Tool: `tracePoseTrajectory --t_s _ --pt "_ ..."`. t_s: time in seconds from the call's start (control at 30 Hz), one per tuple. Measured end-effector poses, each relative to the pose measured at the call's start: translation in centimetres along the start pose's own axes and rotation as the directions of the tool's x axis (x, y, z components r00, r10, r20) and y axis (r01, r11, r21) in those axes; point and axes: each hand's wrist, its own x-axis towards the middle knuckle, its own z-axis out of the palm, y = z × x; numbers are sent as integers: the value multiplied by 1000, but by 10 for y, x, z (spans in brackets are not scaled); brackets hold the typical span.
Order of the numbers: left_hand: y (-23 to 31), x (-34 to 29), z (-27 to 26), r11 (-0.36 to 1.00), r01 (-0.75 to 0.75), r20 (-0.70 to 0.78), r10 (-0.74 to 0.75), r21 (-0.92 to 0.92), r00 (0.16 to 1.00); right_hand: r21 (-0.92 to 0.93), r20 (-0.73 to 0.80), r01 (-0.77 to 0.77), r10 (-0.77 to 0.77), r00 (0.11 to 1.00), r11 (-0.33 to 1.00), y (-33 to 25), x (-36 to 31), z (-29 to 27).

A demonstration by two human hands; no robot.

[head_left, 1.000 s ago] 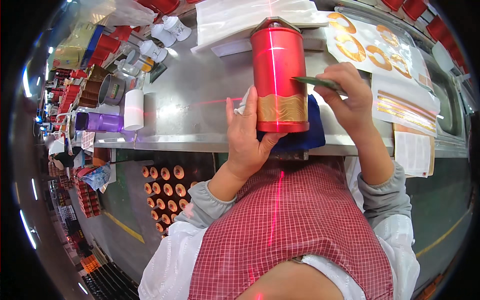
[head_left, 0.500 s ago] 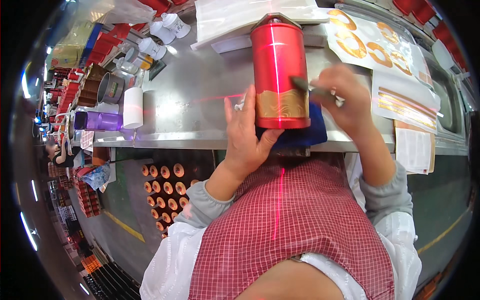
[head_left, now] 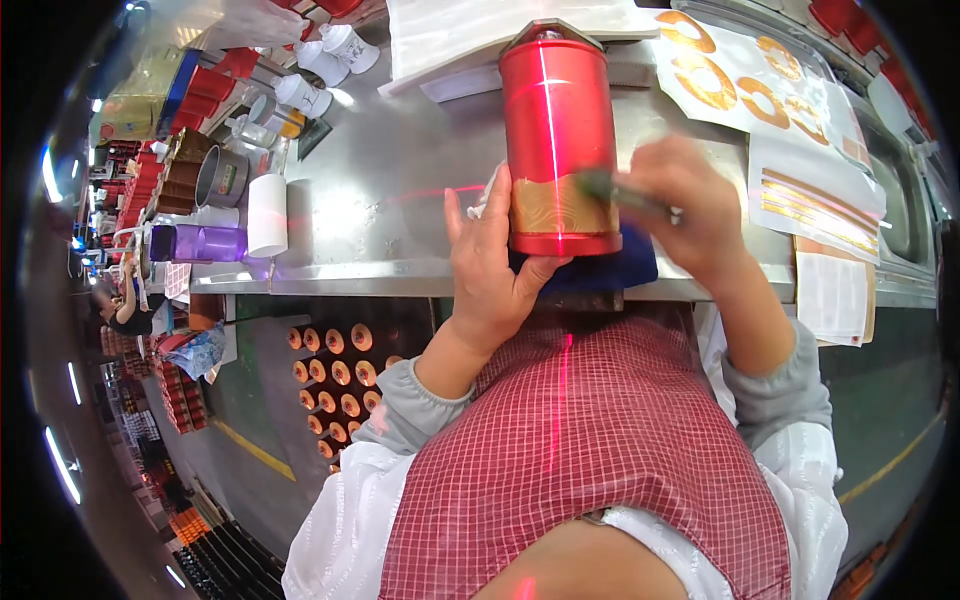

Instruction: The person applies gold decorative stickers to the sides and top of red cylindrical containers. They use a green plastic scraper to smooth the stickers and a white cloth to wipe the surfaces. The person handles the containers one at a time, rotating them to apply and smooth the stickers, then places them aside.

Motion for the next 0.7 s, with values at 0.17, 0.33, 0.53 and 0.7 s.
tracePoseTrajectory --t_s 0.17,0.33,0.53,0.7 --pt "-2 -4 4 998 28 -1 -28 -57 1000 100 98 -199 190 977 975 7 7 -12" --pt "-5 -7 4 993 55 21 -53 -102 998 264 176 -116 71 982 958 -11 5 -8" --pt "-5 -12 3 992 -3 -92 -8 -123 996 124 41 -91 86 995 988 -11 -5 -2" --pt "12 -15 -8 968 -252 -163 245 -19 956 137 1 -162 163 987 977 -1 -5 -4"
